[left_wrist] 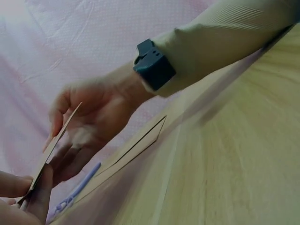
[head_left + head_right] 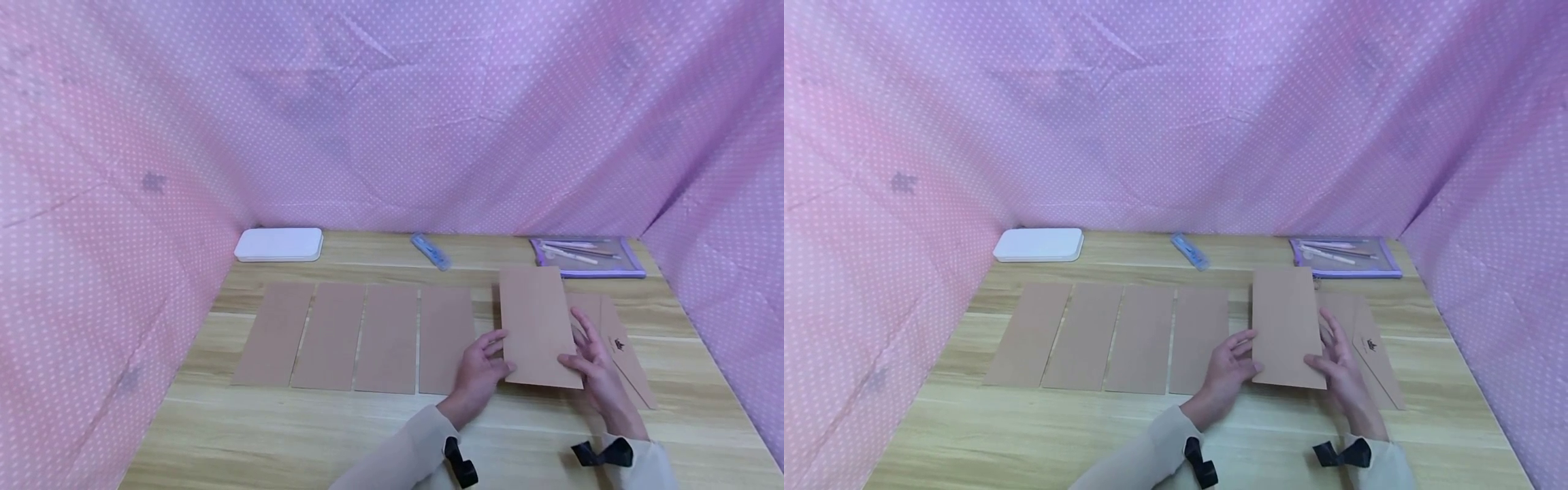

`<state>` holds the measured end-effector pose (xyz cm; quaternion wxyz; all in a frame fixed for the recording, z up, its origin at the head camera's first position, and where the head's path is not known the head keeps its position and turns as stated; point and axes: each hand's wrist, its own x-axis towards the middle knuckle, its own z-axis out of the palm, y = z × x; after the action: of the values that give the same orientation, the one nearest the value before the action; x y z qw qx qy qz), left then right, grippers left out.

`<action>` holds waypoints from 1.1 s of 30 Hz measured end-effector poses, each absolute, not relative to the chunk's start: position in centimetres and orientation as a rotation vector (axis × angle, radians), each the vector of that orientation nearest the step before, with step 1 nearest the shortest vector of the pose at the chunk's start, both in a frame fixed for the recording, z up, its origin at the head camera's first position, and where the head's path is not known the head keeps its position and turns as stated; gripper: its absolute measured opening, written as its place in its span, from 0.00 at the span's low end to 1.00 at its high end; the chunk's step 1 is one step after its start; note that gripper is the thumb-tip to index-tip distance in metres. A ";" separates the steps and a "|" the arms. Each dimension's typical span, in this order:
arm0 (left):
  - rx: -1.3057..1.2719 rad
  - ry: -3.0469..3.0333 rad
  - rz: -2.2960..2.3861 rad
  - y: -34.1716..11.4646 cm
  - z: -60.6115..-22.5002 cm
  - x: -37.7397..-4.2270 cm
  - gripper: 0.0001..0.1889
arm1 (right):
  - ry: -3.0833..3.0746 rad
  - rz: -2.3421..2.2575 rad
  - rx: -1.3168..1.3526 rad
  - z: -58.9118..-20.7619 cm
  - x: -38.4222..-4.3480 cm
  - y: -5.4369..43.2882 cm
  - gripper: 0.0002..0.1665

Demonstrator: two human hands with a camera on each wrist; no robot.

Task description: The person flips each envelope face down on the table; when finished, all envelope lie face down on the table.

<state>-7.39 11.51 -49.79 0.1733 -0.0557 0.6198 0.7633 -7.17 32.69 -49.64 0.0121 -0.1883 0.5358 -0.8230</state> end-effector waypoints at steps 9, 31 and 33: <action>-0.183 1.861 2.143 10.7 -49.7 -7.7 0.30 | 1.913 -2.380 -0.444 -49.3 -6.2 32.5 0.47; -0.136 1.813 2.120 9.1 -50.0 -5.5 0.31 | 2.261 -2.170 -0.017 -49.9 -4.7 31.5 0.38; -0.141 1.788 2.129 9.0 -50.1 -5.3 0.30 | 2.258 -2.142 0.033 -50.0 -4.5 31.4 0.38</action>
<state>-5.33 8.96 -50.11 0.1780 -0.0500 0.6320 0.7526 -4.49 31.36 -50.04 0.0144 0.0107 0.7255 -0.6880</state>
